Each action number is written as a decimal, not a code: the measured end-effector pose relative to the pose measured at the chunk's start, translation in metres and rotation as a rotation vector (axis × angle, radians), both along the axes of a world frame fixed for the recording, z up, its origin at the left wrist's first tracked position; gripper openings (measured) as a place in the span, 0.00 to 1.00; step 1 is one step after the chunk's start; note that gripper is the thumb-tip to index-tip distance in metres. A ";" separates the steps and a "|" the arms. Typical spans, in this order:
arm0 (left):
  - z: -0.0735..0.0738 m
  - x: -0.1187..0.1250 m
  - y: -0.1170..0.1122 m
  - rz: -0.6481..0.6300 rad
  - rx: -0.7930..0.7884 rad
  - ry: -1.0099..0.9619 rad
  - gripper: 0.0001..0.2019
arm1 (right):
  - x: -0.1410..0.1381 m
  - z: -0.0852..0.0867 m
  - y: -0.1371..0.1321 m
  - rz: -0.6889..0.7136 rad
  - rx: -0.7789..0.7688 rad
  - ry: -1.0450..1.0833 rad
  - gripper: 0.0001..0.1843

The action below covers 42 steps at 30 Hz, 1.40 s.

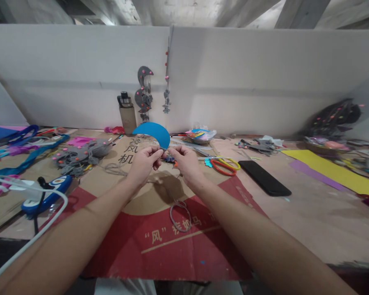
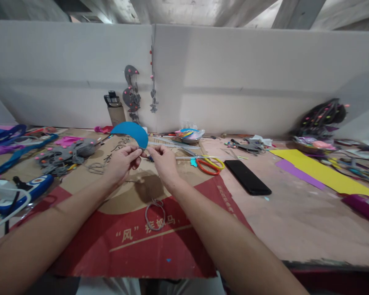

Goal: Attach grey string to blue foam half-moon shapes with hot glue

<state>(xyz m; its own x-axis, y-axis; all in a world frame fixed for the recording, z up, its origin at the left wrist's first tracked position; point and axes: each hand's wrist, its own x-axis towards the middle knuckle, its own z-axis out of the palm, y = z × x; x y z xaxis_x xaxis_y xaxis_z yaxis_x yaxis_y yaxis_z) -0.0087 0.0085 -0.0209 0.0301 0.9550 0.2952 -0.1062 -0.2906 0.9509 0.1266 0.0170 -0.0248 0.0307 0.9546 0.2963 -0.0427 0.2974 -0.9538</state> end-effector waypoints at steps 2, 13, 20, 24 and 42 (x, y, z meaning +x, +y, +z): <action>-0.001 -0.001 0.001 -0.007 0.004 0.010 0.10 | 0.001 0.000 0.000 -0.004 0.030 0.000 0.16; 0.000 0.000 -0.001 -0.111 -0.005 -0.063 0.09 | 0.001 -0.001 0.001 -0.012 0.024 -0.011 0.17; 0.002 -0.006 0.001 -0.361 -0.171 -0.173 0.09 | 0.004 0.001 -0.002 0.149 -0.051 0.073 0.18; 0.003 -0.014 0.001 -0.527 -0.311 -0.198 0.10 | 0.013 0.008 -0.004 0.411 -0.133 0.100 0.23; 0.002 -0.015 -0.006 -0.783 -0.390 -0.166 0.10 | 0.026 0.014 -0.003 0.584 -0.214 0.168 0.16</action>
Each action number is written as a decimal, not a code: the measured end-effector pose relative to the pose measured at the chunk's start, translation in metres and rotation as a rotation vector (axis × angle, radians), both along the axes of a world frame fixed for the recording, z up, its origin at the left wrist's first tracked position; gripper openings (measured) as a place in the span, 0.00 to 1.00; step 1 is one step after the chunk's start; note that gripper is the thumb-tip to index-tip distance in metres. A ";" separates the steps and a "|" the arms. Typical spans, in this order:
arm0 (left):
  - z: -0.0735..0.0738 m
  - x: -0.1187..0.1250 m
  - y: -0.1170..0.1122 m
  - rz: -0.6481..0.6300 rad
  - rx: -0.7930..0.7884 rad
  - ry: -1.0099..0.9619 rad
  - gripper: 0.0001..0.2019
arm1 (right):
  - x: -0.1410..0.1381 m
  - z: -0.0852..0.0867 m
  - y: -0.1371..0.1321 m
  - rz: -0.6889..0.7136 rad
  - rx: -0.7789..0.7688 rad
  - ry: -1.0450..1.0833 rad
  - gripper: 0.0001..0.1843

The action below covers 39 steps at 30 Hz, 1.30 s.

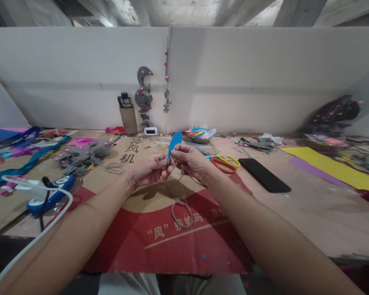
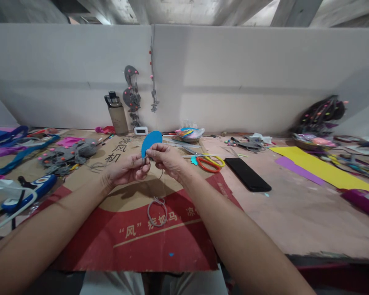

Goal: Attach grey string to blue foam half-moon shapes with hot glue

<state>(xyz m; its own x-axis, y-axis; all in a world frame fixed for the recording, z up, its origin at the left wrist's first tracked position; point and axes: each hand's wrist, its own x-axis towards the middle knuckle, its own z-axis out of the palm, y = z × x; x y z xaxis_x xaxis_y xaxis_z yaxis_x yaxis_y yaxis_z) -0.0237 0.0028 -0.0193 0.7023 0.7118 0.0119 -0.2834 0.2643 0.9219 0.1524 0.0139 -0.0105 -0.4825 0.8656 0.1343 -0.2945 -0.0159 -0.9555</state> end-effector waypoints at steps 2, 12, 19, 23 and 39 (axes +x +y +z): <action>-0.001 0.003 0.002 0.105 0.070 0.011 0.12 | -0.001 -0.002 0.003 -0.142 -0.028 -0.012 0.18; -0.003 0.019 -0.002 0.556 0.367 0.277 0.13 | -0.012 -0.011 0.002 -0.425 0.075 -0.093 0.15; 0.001 0.016 0.002 0.642 0.354 0.249 0.12 | -0.016 -0.013 0.002 -0.422 0.211 -0.183 0.11; 0.000 0.017 0.005 0.685 0.307 0.184 0.09 | -0.017 -0.013 0.000 -0.457 0.280 -0.219 0.07; 0.000 0.018 0.004 0.697 0.184 0.006 0.06 | -0.020 -0.022 0.000 -0.558 0.231 -0.233 0.12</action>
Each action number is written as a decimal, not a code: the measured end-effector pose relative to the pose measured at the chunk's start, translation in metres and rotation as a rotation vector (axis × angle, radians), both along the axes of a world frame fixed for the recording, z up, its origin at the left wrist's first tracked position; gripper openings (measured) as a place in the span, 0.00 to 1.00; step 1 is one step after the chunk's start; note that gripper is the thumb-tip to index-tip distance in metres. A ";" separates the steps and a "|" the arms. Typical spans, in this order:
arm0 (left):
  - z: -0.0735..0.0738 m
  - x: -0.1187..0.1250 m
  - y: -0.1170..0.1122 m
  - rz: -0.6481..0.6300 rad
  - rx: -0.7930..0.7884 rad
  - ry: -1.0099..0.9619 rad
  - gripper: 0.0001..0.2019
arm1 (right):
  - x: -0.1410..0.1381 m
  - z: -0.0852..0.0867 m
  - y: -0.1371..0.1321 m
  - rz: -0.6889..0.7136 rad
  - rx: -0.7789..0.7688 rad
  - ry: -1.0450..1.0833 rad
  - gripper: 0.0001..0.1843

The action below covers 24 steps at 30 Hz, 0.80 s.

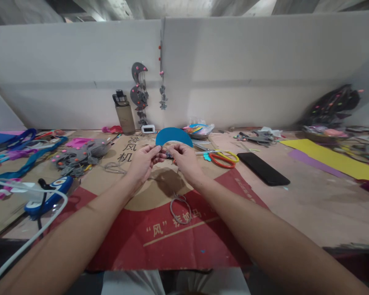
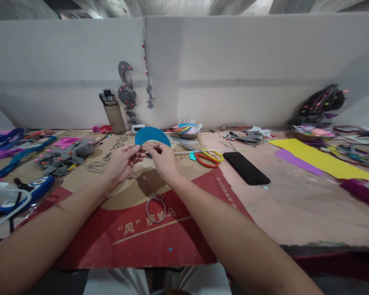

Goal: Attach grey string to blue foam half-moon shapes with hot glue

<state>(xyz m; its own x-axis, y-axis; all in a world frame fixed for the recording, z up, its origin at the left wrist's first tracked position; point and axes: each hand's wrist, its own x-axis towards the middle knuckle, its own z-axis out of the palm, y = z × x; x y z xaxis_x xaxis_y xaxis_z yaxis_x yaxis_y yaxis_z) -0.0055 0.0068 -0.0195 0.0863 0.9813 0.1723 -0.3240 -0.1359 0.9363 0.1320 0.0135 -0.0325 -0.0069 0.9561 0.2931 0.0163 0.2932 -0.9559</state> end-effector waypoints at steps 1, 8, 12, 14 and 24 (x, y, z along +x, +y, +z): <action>0.001 -0.001 0.001 0.018 -0.003 -0.012 0.06 | 0.000 -0.002 0.001 0.016 -0.009 -0.011 0.12; 0.009 0.001 -0.002 -0.004 -0.090 -0.118 0.03 | -0.004 -0.010 0.003 0.041 -0.030 -0.162 0.13; 0.008 -0.001 0.001 0.011 -0.062 -0.139 0.04 | 0.010 -0.002 0.008 -0.009 0.080 -0.408 0.15; 0.007 -0.007 0.006 0.061 -0.016 -0.131 0.04 | 0.023 0.003 0.013 -0.114 0.147 -0.595 0.16; 0.006 -0.027 0.021 0.237 0.075 -0.005 0.07 | 0.037 -0.024 0.027 -0.165 -0.048 -0.903 0.10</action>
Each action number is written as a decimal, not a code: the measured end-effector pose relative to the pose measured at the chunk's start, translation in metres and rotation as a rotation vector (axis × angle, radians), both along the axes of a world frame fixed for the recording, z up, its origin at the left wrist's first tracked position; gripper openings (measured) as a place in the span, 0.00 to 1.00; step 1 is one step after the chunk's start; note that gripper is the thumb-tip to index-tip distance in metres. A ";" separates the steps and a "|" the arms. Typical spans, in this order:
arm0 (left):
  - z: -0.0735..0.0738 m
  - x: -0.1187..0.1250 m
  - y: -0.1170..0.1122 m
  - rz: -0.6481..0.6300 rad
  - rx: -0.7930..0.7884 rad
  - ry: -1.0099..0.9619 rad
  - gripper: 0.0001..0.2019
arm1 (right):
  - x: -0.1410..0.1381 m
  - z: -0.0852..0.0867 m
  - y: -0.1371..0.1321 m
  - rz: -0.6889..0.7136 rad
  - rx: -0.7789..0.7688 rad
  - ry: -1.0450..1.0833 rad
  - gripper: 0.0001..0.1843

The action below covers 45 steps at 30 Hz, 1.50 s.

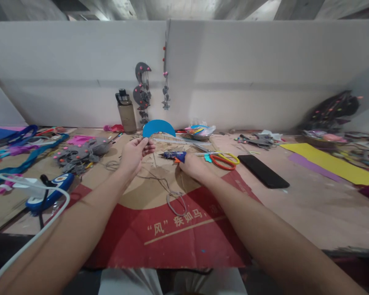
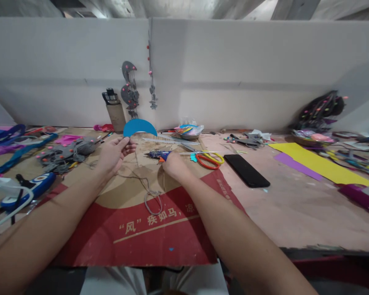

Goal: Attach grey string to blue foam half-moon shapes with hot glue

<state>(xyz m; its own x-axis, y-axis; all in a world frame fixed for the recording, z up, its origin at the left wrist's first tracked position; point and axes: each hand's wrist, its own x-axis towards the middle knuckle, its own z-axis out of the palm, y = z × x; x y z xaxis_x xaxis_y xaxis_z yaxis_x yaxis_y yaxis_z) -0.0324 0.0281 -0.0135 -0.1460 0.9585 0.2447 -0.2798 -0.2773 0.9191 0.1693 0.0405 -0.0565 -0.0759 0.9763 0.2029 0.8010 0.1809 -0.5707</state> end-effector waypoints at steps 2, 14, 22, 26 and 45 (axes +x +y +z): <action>-0.002 0.000 0.001 -0.005 -0.008 0.033 0.07 | 0.001 -0.001 0.003 -0.014 -0.034 0.076 0.08; -0.010 -0.007 0.007 0.003 -0.052 0.009 0.06 | 0.009 0.019 0.014 -0.236 0.186 0.735 0.14; -0.011 -0.005 0.007 0.019 -0.082 0.013 0.06 | -0.015 0.039 -0.016 0.139 0.176 0.908 0.17; -0.014 -0.005 0.009 0.006 -0.078 0.023 0.07 | -0.026 0.040 -0.028 0.371 0.147 0.872 0.16; -0.016 -0.002 0.007 -0.029 -0.049 0.108 0.11 | -0.027 0.029 -0.029 0.346 0.360 0.399 0.16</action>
<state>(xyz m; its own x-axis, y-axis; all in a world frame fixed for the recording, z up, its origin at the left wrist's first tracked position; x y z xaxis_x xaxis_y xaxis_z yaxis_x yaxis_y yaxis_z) -0.0342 0.0355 -0.0297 -0.0929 0.9732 0.2102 -0.1854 -0.2243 0.9567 0.1423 0.0110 -0.0280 -0.2257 0.7744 0.5911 0.4000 0.6269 -0.6686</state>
